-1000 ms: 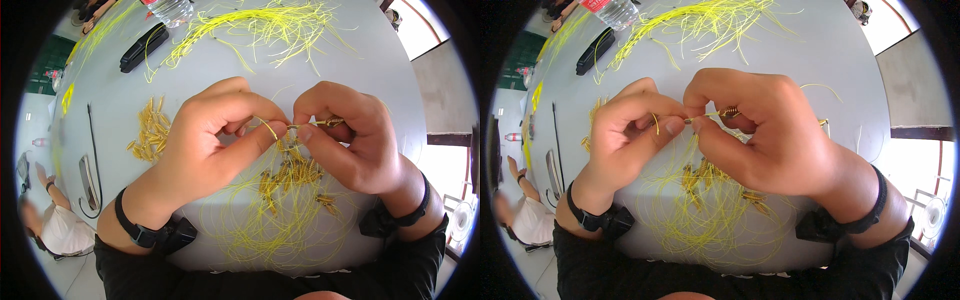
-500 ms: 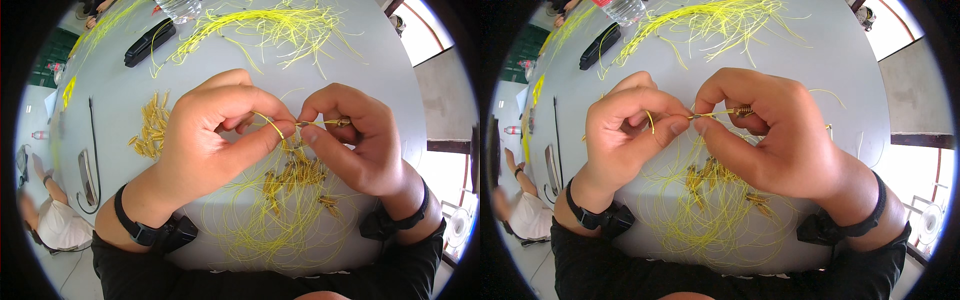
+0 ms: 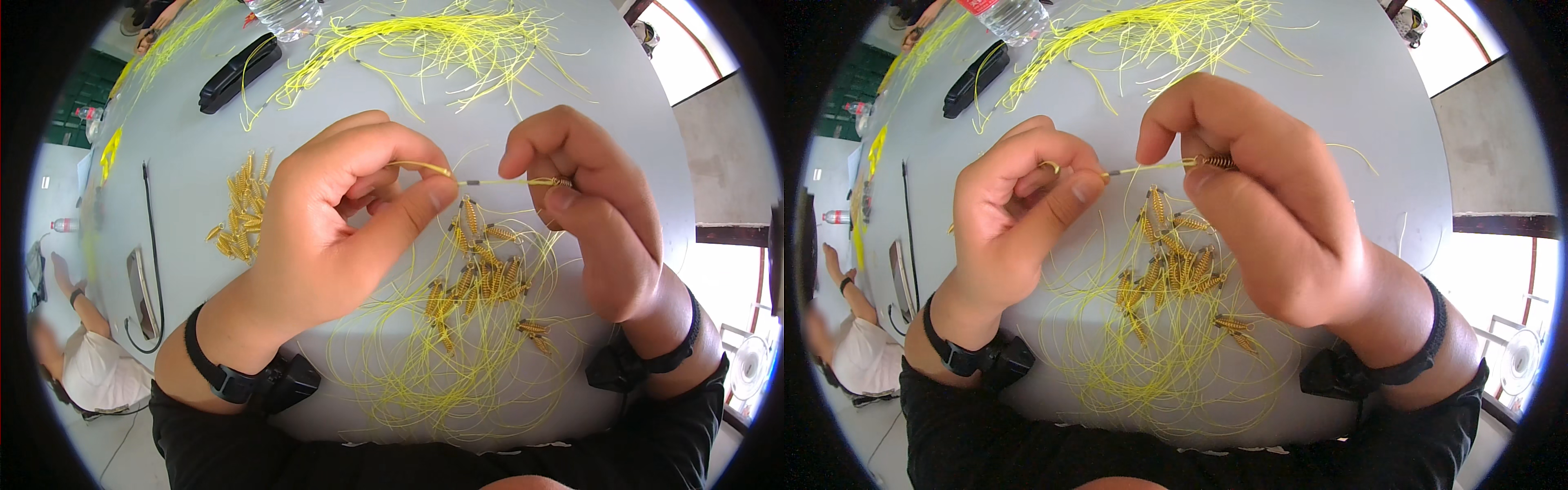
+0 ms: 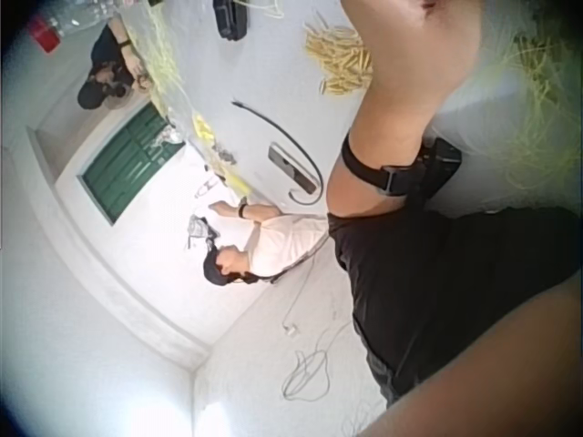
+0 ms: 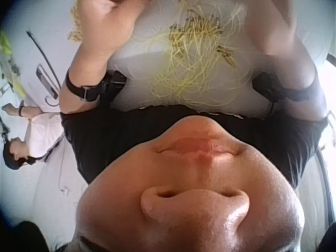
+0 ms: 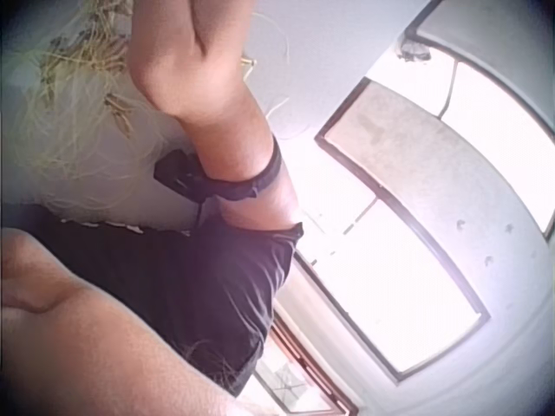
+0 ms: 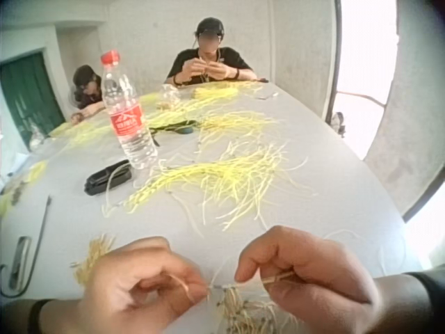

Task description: The recorder is assembling yellow fishing rigs with hooks and weights at a table.

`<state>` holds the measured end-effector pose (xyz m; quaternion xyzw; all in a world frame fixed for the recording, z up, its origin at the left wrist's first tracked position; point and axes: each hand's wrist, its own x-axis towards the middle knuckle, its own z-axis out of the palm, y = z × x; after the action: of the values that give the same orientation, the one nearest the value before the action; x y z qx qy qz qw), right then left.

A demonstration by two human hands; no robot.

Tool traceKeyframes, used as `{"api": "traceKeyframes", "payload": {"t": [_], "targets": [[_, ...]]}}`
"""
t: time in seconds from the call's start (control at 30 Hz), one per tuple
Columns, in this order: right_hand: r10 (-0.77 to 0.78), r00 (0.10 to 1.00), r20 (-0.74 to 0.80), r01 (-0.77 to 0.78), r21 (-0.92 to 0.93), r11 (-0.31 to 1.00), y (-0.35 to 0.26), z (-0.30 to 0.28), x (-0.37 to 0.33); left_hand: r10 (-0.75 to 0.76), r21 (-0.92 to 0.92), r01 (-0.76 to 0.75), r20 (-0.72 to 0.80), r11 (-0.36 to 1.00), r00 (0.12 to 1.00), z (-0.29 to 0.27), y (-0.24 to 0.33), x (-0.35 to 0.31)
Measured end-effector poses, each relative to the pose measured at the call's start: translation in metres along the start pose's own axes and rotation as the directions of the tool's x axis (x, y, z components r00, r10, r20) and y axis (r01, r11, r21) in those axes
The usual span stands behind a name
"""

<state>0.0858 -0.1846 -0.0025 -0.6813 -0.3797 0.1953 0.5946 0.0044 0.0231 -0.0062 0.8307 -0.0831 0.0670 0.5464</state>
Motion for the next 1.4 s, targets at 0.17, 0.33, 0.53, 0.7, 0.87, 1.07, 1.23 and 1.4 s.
{"api": "traceKeyframes", "payload": {"t": [0.17,0.33,0.53,0.7,0.87,1.07,1.23,1.4], "targets": [[0.081,0.992,-0.097,-0.082,-0.006,0.997,-0.005,0.001,0.002,-0.042,-0.088,0.038,-0.050,0.995,0.998,0.003,-0.004,0.000],[0.121,0.989,-0.089,-0.119,0.025,0.993,-0.008,-0.001,0.002,-0.091,-0.073,0.085,-0.079,0.994,0.993,0.002,-0.005,-0.001],[0.054,0.999,0.002,-0.054,0.017,0.998,-0.002,-0.003,0.001,-0.116,-0.059,0.108,-0.141,0.992,0.983,0.001,-0.003,-0.001],[0.135,0.989,0.062,-0.134,-0.007,0.991,-0.009,0.000,0.001,-0.086,-0.088,0.073,-0.162,0.993,0.983,0.001,-0.003,-0.001],[0.106,0.994,0.003,-0.101,-0.262,0.960,-0.009,0.004,0.000,-0.017,-0.074,0.015,-0.027,0.997,0.999,0.001,-0.004,0.001],[-0.004,0.998,-0.063,-0.011,-0.224,0.974,0.002,0.007,0.001,-0.047,-0.105,0.054,0.067,0.993,0.997,0.002,-0.001,0.000],[0.025,0.998,-0.061,-0.037,-0.214,0.976,0.004,0.005,0.000,-0.059,-0.136,0.066,0.054,0.989,0.997,0.004,-0.001,0.001],[-0.005,0.999,-0.052,-0.008,-0.256,0.967,-0.001,0.005,0.001,-0.044,-0.097,0.051,0.077,0.994,0.996,0.004,-0.002,0.000]]}}
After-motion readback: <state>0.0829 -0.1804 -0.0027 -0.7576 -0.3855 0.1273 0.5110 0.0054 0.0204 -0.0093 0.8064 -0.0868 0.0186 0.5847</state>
